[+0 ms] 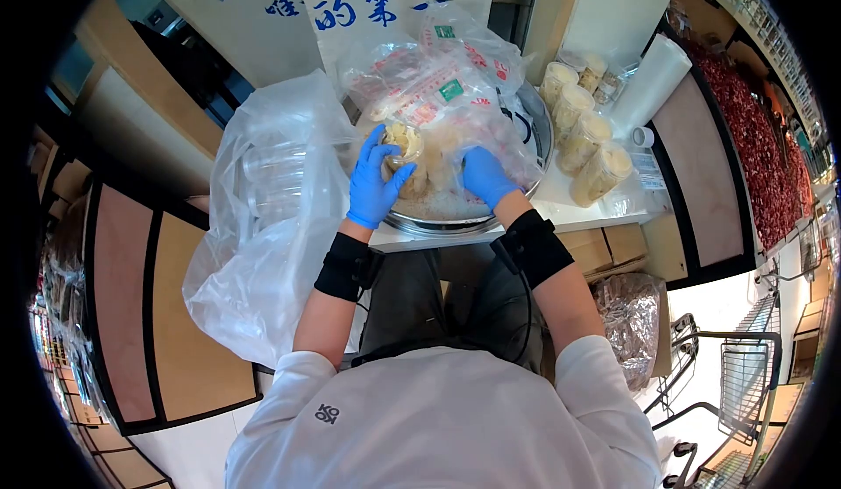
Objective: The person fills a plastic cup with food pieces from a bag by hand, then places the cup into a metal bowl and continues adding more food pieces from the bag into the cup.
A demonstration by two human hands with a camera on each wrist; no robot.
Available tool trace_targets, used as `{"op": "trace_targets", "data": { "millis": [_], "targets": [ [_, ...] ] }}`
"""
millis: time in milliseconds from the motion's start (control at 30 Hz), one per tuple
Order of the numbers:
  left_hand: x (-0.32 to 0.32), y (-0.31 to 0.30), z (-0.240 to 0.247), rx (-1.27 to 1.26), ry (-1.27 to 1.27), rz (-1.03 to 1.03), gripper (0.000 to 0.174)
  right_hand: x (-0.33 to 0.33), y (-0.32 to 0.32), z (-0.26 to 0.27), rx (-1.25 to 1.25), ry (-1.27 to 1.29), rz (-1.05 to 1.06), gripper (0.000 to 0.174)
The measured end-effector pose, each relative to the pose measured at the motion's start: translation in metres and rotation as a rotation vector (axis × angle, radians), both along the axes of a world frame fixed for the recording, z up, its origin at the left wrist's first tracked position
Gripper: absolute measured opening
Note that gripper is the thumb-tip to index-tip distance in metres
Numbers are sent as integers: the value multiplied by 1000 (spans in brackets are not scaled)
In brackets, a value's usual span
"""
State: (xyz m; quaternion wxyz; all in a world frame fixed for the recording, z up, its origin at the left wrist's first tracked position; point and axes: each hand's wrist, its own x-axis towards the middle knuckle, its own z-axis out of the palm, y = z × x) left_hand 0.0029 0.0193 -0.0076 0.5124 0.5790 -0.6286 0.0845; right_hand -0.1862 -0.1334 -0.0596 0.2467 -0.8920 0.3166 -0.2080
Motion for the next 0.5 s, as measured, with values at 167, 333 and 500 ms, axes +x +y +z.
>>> {"op": "trace_targets", "data": {
  "millis": [167,333,500],
  "targets": [
    [-8,4,17,66,39,4,41,-5,1,9,0,-131,-254,18],
    [-9,-1,12,15,-40,82,45,-3,-19,-12,219,-59,-82,20],
    [-12,-3,4,-59,-57,70,37,3,20,26,223,132,-58,22]
  ]
}}
